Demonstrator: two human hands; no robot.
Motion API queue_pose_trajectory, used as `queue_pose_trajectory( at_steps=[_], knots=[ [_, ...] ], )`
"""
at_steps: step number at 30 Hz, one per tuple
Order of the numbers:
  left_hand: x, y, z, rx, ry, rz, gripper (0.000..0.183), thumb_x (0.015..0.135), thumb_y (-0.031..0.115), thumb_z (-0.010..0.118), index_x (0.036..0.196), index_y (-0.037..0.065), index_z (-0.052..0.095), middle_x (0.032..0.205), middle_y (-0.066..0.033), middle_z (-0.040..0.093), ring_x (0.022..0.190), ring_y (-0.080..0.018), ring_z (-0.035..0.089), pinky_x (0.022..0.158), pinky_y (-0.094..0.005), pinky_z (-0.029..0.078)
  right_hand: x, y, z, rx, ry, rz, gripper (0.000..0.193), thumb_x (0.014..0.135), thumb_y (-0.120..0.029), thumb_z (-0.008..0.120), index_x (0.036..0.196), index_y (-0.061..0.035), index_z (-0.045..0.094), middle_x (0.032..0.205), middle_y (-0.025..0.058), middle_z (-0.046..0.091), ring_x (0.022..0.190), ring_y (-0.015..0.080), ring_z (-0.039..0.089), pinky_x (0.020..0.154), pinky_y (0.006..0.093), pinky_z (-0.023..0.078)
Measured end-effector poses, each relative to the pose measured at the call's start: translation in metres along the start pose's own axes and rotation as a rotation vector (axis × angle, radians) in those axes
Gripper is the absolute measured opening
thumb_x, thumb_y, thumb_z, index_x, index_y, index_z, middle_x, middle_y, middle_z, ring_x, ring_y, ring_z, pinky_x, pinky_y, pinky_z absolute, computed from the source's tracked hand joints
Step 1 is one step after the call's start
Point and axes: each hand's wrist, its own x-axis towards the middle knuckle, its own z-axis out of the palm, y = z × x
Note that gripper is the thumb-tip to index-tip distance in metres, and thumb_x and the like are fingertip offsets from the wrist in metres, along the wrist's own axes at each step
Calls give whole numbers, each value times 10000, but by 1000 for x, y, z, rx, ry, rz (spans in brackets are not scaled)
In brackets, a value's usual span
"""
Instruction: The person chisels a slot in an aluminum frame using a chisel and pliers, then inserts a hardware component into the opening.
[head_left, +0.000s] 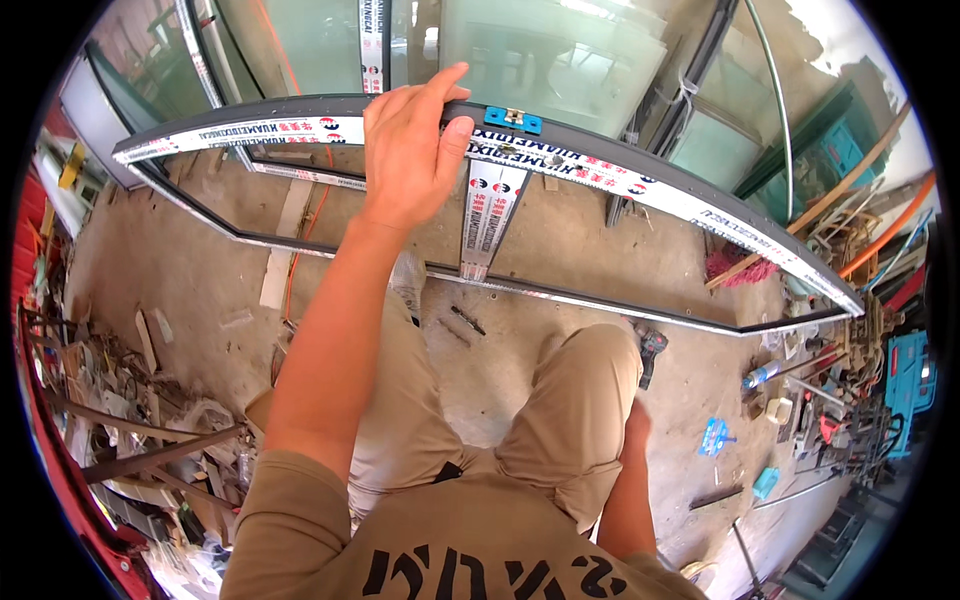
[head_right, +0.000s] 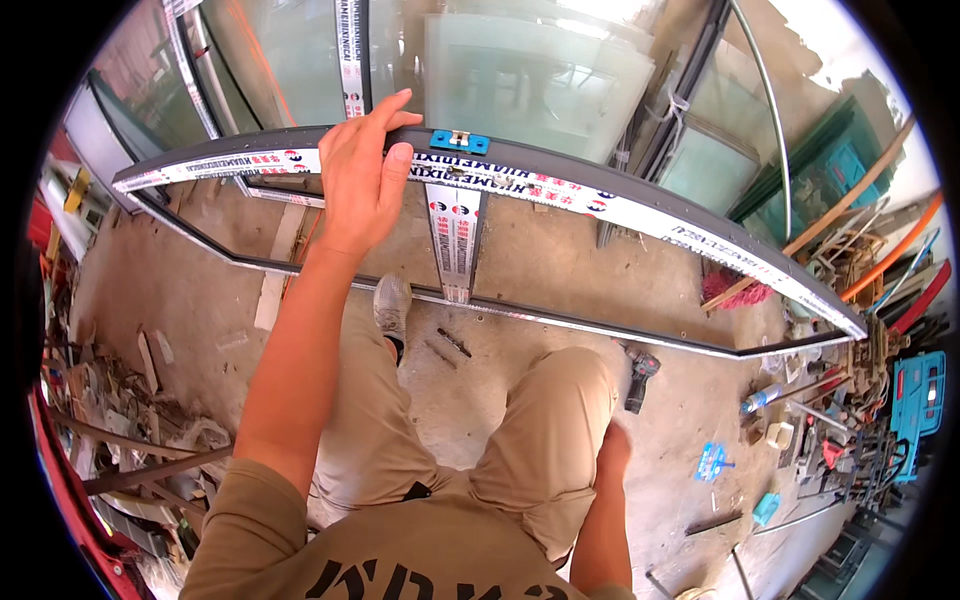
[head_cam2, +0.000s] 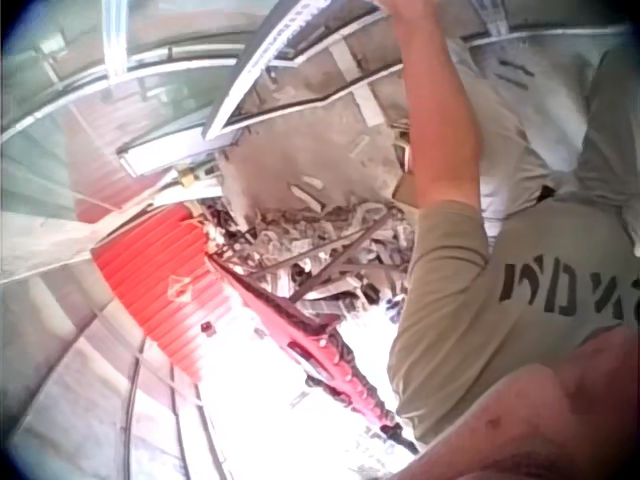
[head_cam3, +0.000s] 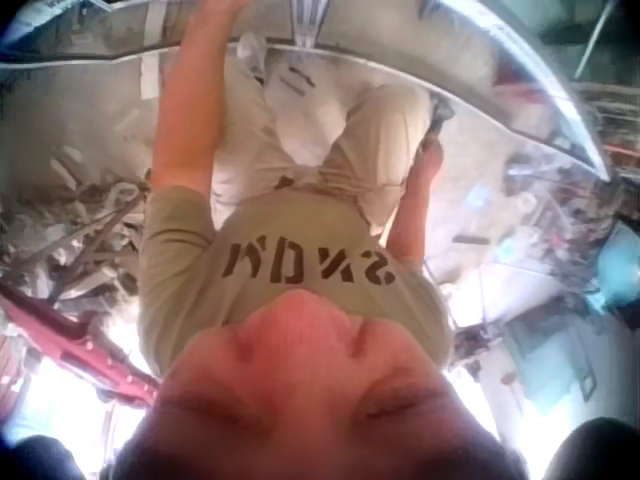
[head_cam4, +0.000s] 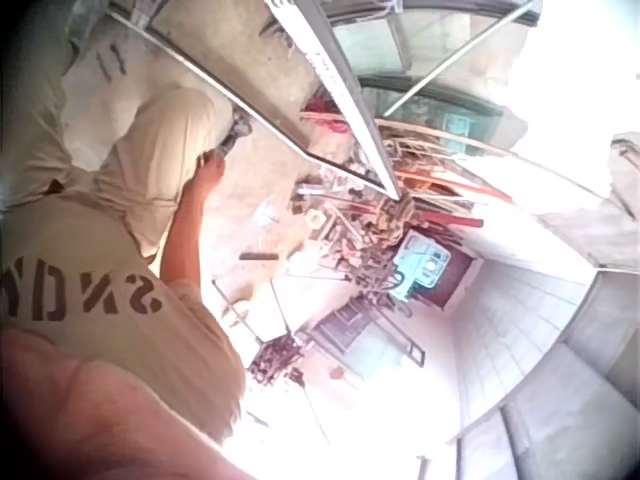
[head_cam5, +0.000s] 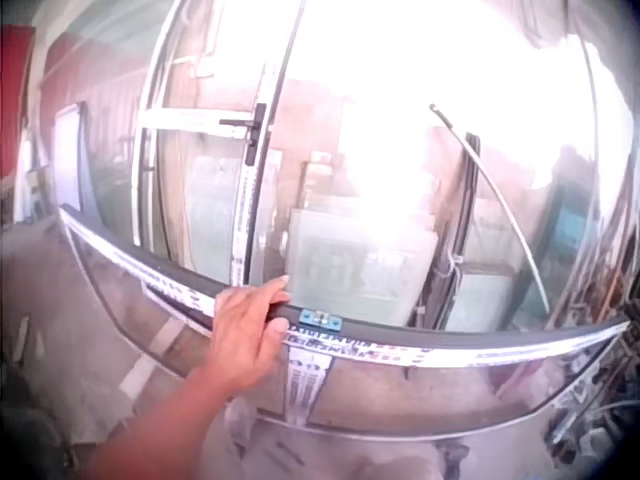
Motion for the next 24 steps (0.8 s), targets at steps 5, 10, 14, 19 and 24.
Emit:
queue_pose_trajectory(
  at_steps=[5,10,14,19,24],
  knots=[
    [-4,-3,1,8,12,0,453,1129,325,509,1502,86,603,1237,-52,788,1149,-296,663,1129,-483,377,-70,-228,-101,979,376,-586,121,1064,-180,665,1139,-88,688,977,0,616,870,119,566,781,291,488],
    [-1,-2,3,-14,42,-17,460,1121,321,519,1507,87,604,1214,-48,794,1142,-291,675,1128,-478,389,-226,-367,-143,934,571,-2177,342,1030,-244,621,1273,-4,641,1248,146,614,1195,301,577,964,419,513],
    [-3,1,0,-13,70,-22,473,1122,333,506,1512,84,602,1200,-46,796,1134,-295,679,1122,-471,400,-257,-410,-69,2286,-98,-2226,420,951,-205,711,1324,-23,648,1305,110,647,1311,316,590,1030,441,512],
    [-8,-2,-1,1,59,-12,477,1124,339,499,1519,88,595,1211,-45,793,1128,-299,675,1119,-470,401,-236,-354,-74,1440,-38,-1950,395,945,-122,706,1325,-30,649,1276,114,628,1262,305,586,1013,425,516],
    [-5,-6,-1,35,62,7,486,1137,362,482,1528,96,591,1219,-39,791,1123,-293,669,1125,-469,396,-246,-408,-65,2043,346,-2050,316,960,-144,703,1258,-43,673,1230,86,631,1165,270,586,971,388,524]
  ],
)
